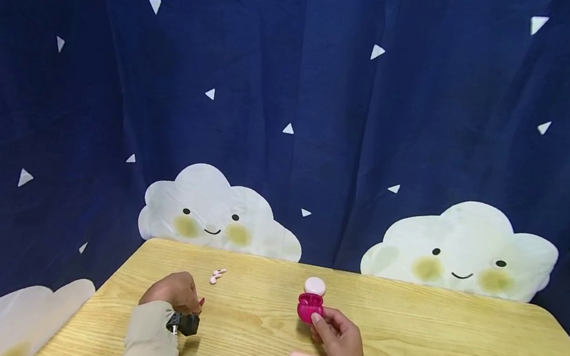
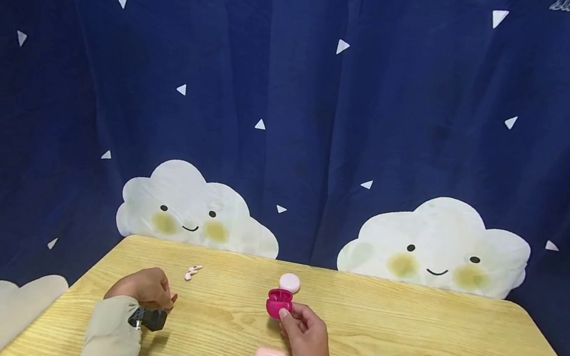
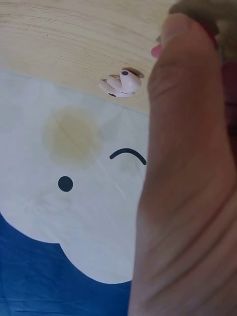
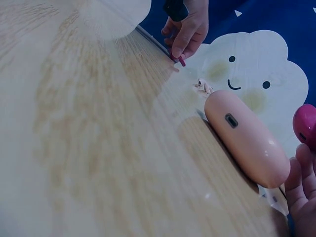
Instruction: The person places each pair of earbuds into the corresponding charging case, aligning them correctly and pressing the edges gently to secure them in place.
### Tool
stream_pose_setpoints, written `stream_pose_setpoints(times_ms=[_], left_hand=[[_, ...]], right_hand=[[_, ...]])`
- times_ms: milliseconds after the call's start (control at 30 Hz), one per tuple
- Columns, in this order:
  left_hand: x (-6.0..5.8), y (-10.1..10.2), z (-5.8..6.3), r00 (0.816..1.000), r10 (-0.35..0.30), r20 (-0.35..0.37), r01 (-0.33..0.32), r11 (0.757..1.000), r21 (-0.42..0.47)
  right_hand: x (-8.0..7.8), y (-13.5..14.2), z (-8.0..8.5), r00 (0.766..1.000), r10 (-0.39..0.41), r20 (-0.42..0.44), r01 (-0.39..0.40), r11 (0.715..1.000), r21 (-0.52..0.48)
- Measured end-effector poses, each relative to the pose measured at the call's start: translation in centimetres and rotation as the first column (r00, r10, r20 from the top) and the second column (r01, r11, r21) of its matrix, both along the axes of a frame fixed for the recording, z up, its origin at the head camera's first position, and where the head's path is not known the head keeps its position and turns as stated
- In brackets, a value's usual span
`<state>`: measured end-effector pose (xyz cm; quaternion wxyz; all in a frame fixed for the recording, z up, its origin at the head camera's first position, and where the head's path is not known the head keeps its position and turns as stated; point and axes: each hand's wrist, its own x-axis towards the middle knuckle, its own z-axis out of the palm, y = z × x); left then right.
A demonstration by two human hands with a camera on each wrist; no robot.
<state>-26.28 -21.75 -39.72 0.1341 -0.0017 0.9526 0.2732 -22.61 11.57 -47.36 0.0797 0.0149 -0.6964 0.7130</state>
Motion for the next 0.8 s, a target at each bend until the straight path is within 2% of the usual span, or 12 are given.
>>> stream_pose_setpoints(times_ms=[233, 433, 733, 800], left_hand=[[-0.15, 0.0, -0.16, 1.0, -0.01, -0.007, 0.01, 1.0, -0.007], [-0.08, 0.09, 0.1, 1.0, -0.01, -0.009, 0.01, 1.0, 0.027], [-0.14, 0.28, 0.72, 0.999, 0.004, -0.046, -0.001, 0.998, 0.056], [-0.27, 0.38, 0.75, 0.997, -0.005, -0.073, 0.009, 0.999, 0.05]], right_hand=[[0.06, 0.1, 0.18, 1.0, 0.005, 0.002, -0.005, 1.0, 0.006], [0.16, 0.08, 0.24, 1.0, 0.009, 0.003, -0.009, 1.0, 0.005], [0.1, 0.05, 0.19, 1.0, 0.008, -0.002, -0.008, 1.0, 0.003], [0.08, 0.04, 0.17, 1.0, 0.007, -0.003, -0.007, 1.0, 0.003]])
